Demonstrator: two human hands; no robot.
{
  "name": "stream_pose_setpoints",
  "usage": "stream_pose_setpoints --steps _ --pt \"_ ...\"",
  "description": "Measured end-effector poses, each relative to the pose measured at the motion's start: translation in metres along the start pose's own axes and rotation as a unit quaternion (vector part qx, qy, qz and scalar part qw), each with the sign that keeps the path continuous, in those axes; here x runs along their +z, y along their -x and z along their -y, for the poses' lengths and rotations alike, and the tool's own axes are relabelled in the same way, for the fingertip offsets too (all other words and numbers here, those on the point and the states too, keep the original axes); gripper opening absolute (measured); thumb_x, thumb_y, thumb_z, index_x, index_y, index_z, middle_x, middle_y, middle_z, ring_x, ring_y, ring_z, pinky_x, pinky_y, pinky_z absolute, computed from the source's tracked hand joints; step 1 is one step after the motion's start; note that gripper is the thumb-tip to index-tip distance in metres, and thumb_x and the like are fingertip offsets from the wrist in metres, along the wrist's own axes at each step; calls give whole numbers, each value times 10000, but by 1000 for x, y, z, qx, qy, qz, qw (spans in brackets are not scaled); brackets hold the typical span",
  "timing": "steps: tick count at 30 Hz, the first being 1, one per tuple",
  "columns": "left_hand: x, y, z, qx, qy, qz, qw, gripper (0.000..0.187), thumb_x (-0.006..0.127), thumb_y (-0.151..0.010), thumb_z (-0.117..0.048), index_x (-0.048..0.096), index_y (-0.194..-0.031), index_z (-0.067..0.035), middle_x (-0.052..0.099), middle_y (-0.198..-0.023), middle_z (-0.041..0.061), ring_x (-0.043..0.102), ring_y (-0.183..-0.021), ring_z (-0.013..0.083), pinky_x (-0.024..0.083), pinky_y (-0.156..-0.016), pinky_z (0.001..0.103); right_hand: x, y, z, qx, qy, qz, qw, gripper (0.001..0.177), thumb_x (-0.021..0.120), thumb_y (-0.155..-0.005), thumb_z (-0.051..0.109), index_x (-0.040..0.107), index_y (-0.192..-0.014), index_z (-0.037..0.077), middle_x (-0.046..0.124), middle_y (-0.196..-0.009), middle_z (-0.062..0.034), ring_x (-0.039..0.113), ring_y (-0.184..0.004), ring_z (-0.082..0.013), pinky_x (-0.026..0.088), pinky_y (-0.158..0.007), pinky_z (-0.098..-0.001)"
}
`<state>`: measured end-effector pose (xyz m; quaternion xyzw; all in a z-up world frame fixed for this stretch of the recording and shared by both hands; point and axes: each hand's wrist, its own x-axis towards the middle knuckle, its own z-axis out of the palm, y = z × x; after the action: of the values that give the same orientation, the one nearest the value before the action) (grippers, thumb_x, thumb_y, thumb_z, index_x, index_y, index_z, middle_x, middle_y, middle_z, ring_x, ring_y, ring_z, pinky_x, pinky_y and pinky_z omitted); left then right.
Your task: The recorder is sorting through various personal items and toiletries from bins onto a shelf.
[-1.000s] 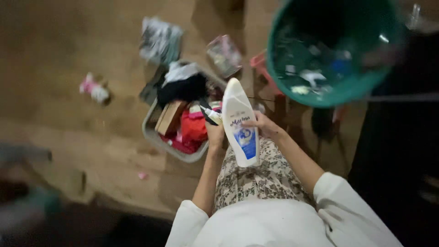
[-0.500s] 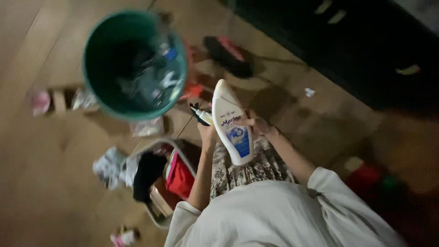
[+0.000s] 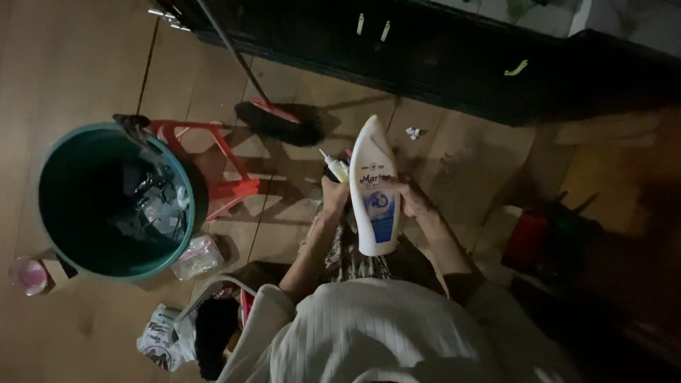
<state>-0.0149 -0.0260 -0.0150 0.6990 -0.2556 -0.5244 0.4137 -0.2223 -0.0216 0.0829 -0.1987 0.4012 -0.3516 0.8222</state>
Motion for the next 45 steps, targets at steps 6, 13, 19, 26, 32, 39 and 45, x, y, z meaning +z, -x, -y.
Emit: stream_pose_setpoints --steps 6,13,19,26,32,39,45 --pt "17 -33 -58 14 26 71 997 405 856 -777 -288 712 -901 69 748 -834 112 692 -662 169 553 -573 351 -14 -48 27 28 -30 -55 998 309 775 -895 288 754 -1097 54 755 -1017 -90 715 -903 -217 579 -816 -381" --pt "-11 -132 -108 101 62 20 993 282 780 -802 -190 693 -861 72 722 -801 126 656 -643 187 531 -570 380 25 -164 119 7 33 -19 999 406 796 -878 317 723 -1125 3 766 -1047 -109 708 -948 -263 583 -794 -435" --pt "-46 -193 -204 43 87 -39 995 309 838 -807 -204 626 -918 -10 694 -813 47 659 -665 132 535 -589 350 53 -283 169 -80 99 -35 991 369 796 -899 275 724 -1146 10 732 -1112 -96 697 -1030 -234 579 -846 -431" --pt "-43 -279 -257 76 82 -62 992 253 850 -808 -186 748 -823 45 720 -749 45 629 -606 113 500 -557 307 82 -389 242 -26 -95 17 995 313 672 -890 176 656 -1158 16 706 -1113 -114 666 -1025 -266 567 -954 -438" --pt "-32 -315 -278 132 115 -90 980 322 812 -834 -231 699 -727 50 668 -667 8 573 -571 77 437 -503 309 69 -520 267 -74 -31 -15 997 383 683 -865 204 669 -1181 -10 707 -1102 -120 651 -1053 -271 540 -973 -430" --pt "-22 -371 -251 51 -50 -265 962 557 874 -814 -282 534 -598 103 494 -530 7 434 -513 58 383 -435 348 46 -691 251 -89 -46 -42 994 494 753 -814 86 589 -1265 -29 676 -1125 -151 637 -1053 -343 538 -959 -493" --pt "-10 -375 -243 62 -16 -259 964 441 839 -821 -242 563 -609 29 502 -521 -6 428 -493 60 364 -433 352 100 -674 279 -212 150 -87 962 708 775 -834 179 393 -1424 97 600 -1272 -137 577 -1174 -327 516 -985 -490"
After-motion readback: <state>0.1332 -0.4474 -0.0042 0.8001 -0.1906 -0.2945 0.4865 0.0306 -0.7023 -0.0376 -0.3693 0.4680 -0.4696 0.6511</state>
